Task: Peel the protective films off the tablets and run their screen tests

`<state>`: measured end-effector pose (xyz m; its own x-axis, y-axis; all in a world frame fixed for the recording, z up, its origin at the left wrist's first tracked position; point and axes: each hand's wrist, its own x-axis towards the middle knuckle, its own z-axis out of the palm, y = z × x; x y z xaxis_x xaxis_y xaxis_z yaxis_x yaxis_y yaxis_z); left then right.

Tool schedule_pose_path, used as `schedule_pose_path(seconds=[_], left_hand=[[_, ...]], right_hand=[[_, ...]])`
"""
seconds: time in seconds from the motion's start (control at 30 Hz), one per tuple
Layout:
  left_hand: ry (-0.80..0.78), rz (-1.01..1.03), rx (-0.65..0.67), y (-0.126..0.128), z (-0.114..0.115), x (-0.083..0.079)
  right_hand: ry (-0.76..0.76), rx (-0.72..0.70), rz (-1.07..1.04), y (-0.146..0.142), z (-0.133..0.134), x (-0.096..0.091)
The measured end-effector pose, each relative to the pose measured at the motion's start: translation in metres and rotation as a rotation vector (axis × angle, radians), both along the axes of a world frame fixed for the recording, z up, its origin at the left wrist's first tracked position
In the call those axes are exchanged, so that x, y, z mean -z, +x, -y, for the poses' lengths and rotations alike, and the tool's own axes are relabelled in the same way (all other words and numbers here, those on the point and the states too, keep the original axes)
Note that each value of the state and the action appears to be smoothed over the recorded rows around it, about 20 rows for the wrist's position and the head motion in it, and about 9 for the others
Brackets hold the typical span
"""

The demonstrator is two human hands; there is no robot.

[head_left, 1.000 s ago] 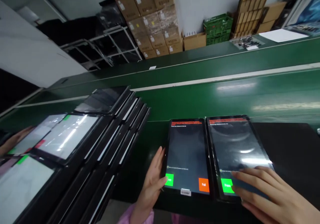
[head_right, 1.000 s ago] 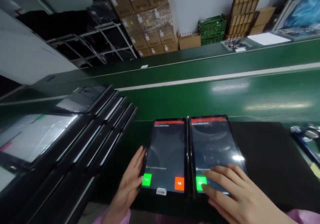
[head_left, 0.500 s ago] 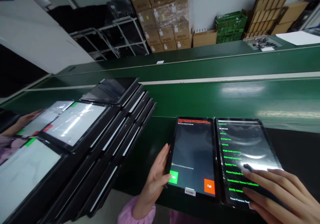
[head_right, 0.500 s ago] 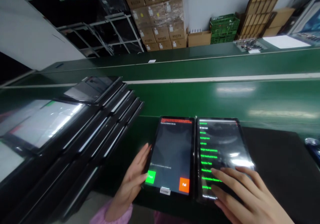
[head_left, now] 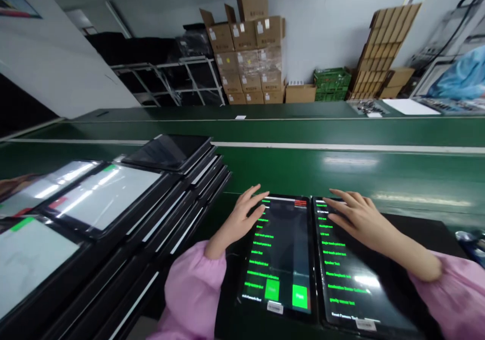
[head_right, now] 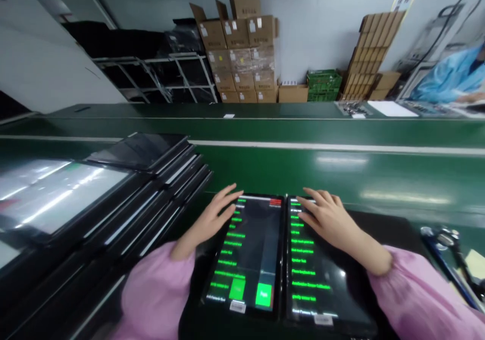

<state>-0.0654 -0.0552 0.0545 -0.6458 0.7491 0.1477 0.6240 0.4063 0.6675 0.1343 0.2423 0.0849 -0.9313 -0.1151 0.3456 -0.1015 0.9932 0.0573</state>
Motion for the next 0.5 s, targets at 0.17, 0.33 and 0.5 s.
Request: schedule_pose_path(seconds=[0.17, 0.33, 0.5], left_hand=[[-0.109, -0.151, 0.057, 0.006, -0.012, -0.012], [-0.107, -0.268, 0.099, 0.017, 0.01, -0.015], [-0.132, -0.319, 0.102, 0.011, -0.004, -0.013]], right_hand=[[0.072, -0.031, -0.047, -0.006, 0.006, 0.005], [0.018, -0.082, -0.09, 0.015, 0.007, -0.004], [0.034, -0.01, -0.07, 0.005, 0.002, 0.001]])
